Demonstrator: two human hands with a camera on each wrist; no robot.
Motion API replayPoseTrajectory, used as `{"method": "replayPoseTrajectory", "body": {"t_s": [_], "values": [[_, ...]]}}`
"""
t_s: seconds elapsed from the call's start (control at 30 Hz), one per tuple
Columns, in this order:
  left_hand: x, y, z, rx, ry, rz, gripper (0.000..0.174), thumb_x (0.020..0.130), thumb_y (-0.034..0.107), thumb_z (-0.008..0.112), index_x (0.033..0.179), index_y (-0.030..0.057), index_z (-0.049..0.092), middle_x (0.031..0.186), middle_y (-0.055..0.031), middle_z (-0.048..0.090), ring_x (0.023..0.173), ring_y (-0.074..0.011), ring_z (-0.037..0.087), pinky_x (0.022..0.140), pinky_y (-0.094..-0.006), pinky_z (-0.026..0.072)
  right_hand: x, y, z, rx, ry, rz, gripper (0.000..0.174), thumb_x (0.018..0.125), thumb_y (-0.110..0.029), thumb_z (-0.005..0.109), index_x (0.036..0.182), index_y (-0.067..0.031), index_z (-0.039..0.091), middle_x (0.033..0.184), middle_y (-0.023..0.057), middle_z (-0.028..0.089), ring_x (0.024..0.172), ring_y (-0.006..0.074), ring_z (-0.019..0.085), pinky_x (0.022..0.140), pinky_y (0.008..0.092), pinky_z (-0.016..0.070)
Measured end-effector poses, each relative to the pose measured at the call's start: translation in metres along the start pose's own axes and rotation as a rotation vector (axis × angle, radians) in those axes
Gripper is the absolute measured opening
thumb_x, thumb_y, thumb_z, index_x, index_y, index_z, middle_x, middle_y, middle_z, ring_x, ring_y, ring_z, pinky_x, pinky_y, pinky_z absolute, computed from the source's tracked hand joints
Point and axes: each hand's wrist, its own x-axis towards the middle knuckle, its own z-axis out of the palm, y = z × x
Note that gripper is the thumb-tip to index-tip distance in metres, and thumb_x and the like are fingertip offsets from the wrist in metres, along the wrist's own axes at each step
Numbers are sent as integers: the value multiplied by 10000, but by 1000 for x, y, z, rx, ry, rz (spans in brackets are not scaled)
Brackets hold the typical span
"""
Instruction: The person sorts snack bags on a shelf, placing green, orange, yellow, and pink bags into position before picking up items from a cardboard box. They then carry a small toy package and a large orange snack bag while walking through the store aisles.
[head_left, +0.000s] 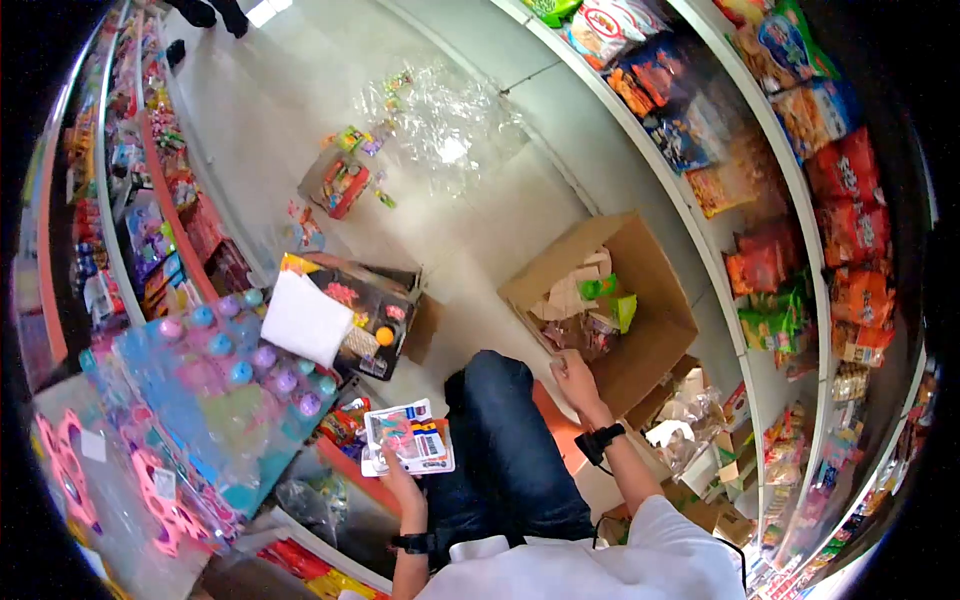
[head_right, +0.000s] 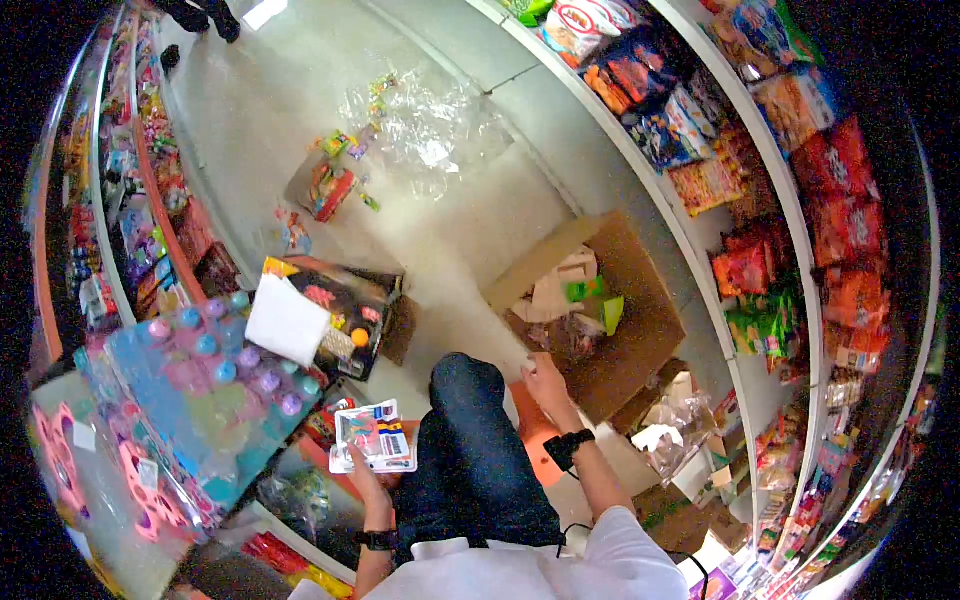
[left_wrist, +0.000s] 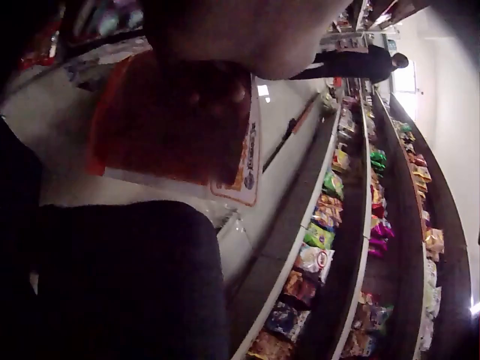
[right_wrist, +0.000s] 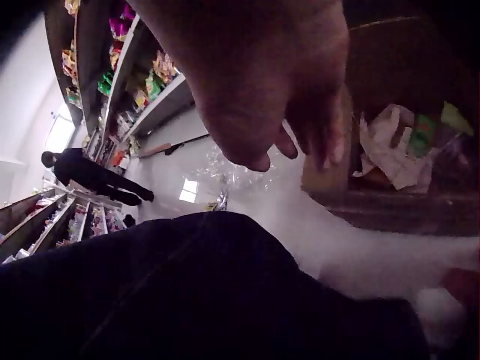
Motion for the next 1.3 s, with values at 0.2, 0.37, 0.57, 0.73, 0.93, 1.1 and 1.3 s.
{"method": "replayPoseTrajectory", "body": {"t_s": [0.2, 0.37, 0.57, 0.73, 0.93, 1.1, 1.3], "values": [[52, 70, 93, 14, 22, -62, 377, 931, 327, 483, 1111, -3, 516, 892, -47, 599, 679, -98, 559, 532, -245, 441, 138, -68, -32, -147, 116, 28, 710, 795, -401, 620, 1285, 6, 307, 1254, 244, 413, 1054, 397, 500, 856, 433, 437], [107, 124, 201, -121, 68, -47, 484, 928, 319, 489, 1260, -21, 399, 1180, -104, 505, 966, -176, 559, 798, -311, 478, 334, -98, -17, -220, 20, -5, 1038, 668, -486, 722, 1364, 47, 167, 1427, 244, 160, 1284, 393, 263, 1011, 430, 323], [182, 124, 292, -181, 305, -197, 513, 920, 349, 487, 1278, -4, 387, 1176, -108, 519, 976, -202, 563, 810, -329, 481, 596, -184, -3, -262, 10, -89, 1263, 523, -496, 804, 1394, 41, 63, 1457, 252, 30, 1327, 416, 146, 993, 588, 257], [205, 113, 330, -294, 429, -372, 517, 923, 361, 473, 1299, 24, 358, 1190, -112, 518, 1004, -224, 561, 836, -350, 480, 755, -220, 53, -661, -123, -168, 1352, 470, -528, 814, 1412, -15, -9, 1470, 221, -31, 1331, 444, 92, 969, 673, 204], [247, 60, 349, 64, 511, -340, 512, 949, 387, 402, 1282, -1, 420, 1007, -68, 577, 797, -172, 528, 695, -318, 459, 900, -195, 125, -792, -109, -18, 1422, 449, -543, 815, 1395, 2, -96, 1466, 224, -58, 1342, 418, 85, 996, 668, 138], [271, 64, 358, 366, 463, -670, 567, 930, 441, 418, 1281, -4, 446, 1029, -141, 576, 851, -145, 544, 749, -256, 458, 914, -114, 200, -577, -221, 74, 1293, 560, -475, 792, 1367, 76, -53, 1185, 284, 465, 1147, 377, 448, 993, 561, 251], [267, 101, 389, -263, 618, -296, 492, 939, 404, 405, 1274, 45, 381, 1141, -109, 549, 976, -242, 587, 801, -385, 507, 811, -92, 215, -537, -104, -170, 393, 679, -301, 710, 802, 61, 620, 718, 207, 614, 701, 377, 591, 727, 434, 452]]}}
